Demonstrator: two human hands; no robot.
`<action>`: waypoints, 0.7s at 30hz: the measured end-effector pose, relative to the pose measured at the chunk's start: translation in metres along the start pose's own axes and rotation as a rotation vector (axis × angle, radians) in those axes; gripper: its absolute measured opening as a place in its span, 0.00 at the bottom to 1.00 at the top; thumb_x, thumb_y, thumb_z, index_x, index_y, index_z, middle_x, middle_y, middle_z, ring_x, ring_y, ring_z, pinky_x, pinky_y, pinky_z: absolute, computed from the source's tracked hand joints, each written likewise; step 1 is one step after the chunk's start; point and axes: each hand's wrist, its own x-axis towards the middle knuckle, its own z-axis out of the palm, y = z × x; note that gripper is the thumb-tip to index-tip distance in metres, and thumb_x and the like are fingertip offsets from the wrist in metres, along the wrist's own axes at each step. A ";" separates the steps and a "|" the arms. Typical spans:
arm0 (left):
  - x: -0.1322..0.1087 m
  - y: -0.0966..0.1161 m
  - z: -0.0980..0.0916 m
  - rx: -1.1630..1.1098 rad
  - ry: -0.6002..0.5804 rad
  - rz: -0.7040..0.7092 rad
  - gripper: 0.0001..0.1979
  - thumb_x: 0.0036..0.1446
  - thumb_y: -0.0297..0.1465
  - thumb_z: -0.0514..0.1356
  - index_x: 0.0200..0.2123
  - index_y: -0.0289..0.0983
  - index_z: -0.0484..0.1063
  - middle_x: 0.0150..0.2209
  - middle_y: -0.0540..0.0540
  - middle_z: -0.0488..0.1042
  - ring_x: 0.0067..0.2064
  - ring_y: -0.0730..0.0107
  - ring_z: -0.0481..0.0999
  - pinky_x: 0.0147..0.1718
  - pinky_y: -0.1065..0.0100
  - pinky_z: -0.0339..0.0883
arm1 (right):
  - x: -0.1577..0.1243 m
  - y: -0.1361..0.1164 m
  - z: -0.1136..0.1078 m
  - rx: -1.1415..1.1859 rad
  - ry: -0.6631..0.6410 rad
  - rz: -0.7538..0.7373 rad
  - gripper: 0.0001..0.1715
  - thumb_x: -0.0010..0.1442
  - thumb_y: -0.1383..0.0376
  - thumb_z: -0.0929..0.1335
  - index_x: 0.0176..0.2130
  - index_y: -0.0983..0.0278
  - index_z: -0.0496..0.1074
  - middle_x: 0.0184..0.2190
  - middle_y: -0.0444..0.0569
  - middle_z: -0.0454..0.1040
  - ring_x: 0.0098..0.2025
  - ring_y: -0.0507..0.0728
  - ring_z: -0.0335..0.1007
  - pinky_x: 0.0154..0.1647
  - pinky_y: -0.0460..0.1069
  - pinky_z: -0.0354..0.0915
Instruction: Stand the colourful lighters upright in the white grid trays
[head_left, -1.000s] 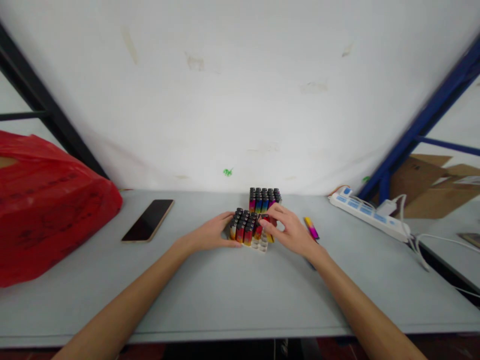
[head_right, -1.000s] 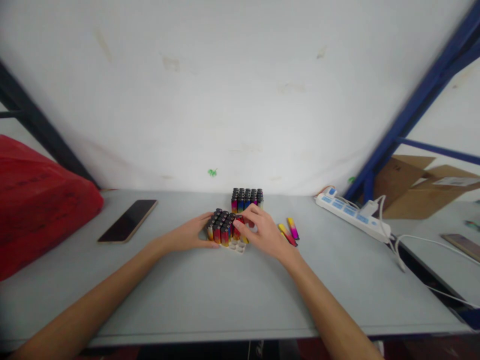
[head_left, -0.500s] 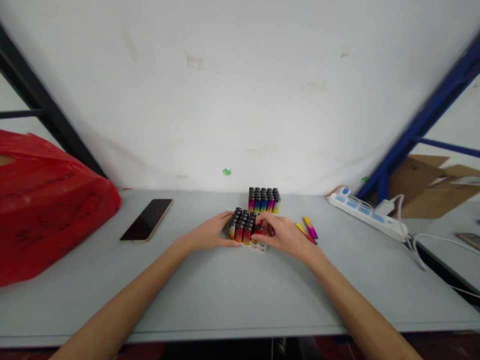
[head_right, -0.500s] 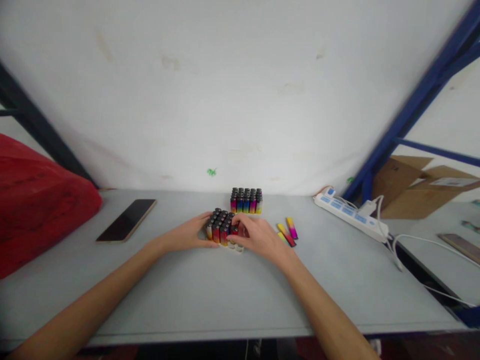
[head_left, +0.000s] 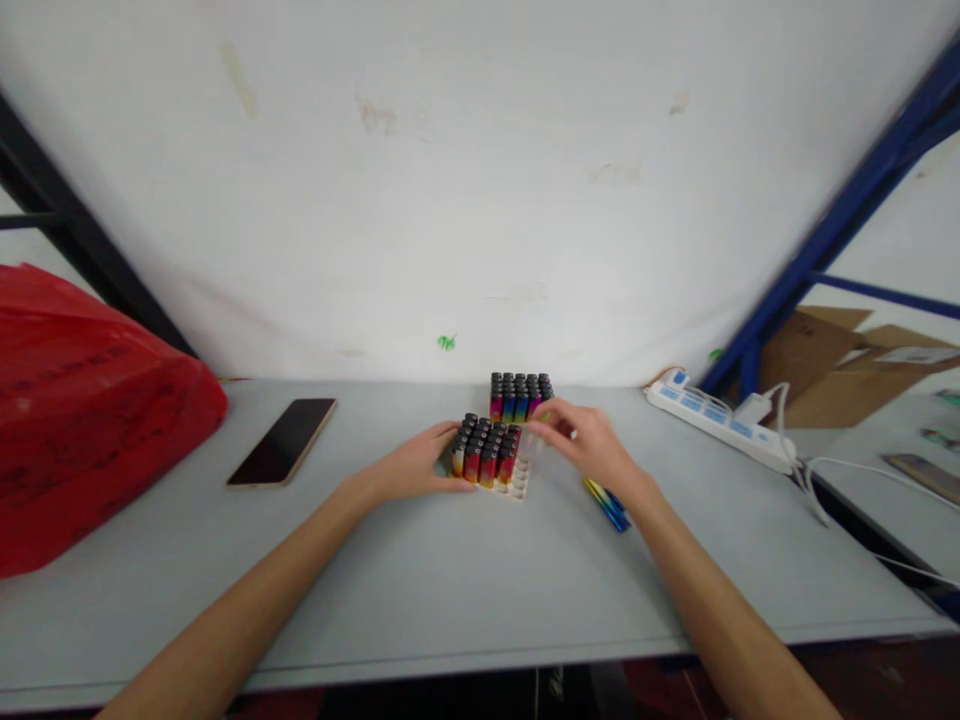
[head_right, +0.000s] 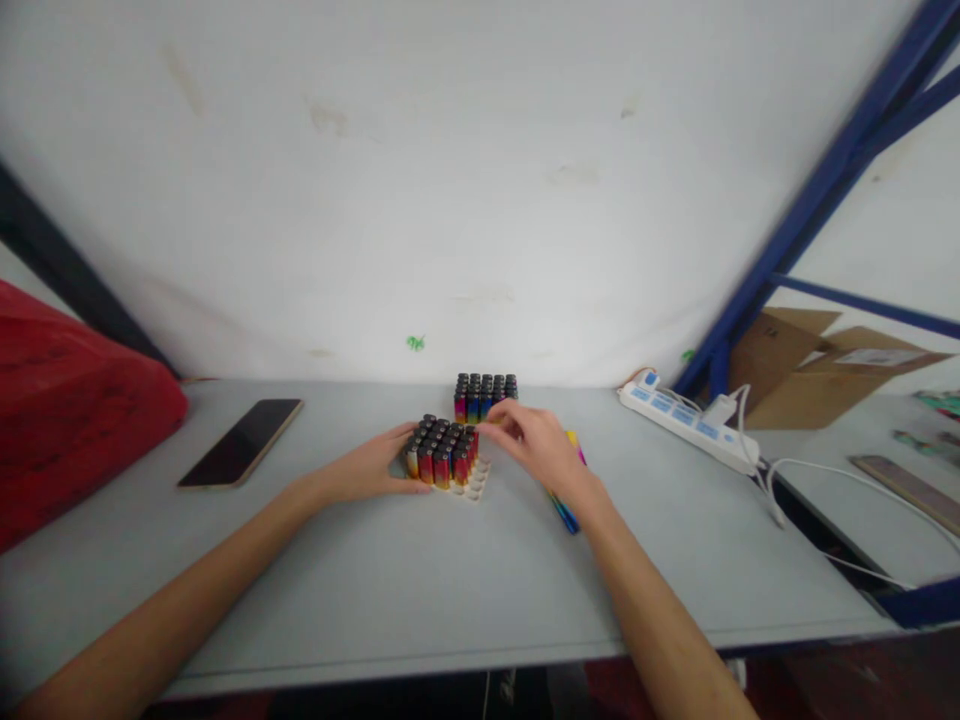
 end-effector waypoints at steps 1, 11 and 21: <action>0.000 -0.001 0.000 0.001 0.002 -0.007 0.44 0.51 0.51 0.68 0.66 0.38 0.61 0.66 0.39 0.64 0.66 0.43 0.65 0.67 0.51 0.57 | 0.000 0.009 -0.011 -0.062 0.090 0.054 0.17 0.69 0.52 0.64 0.42 0.62 0.73 0.26 0.44 0.76 0.26 0.53 0.70 0.32 0.47 0.62; 0.001 -0.002 0.001 0.039 -0.023 -0.027 0.47 0.51 0.54 0.67 0.67 0.35 0.60 0.67 0.36 0.62 0.67 0.41 0.63 0.68 0.49 0.54 | -0.062 0.096 -0.042 -0.506 -0.142 0.524 0.14 0.62 0.57 0.70 0.33 0.65 0.76 0.31 0.53 0.79 0.33 0.58 0.74 0.33 0.49 0.61; 0.001 0.000 0.000 0.014 -0.029 -0.016 0.46 0.51 0.53 0.67 0.67 0.38 0.60 0.67 0.37 0.63 0.67 0.43 0.63 0.68 0.49 0.54 | -0.028 0.061 -0.048 -0.131 0.248 0.376 0.20 0.63 0.50 0.67 0.44 0.64 0.74 0.23 0.44 0.72 0.24 0.54 0.66 0.30 0.48 0.59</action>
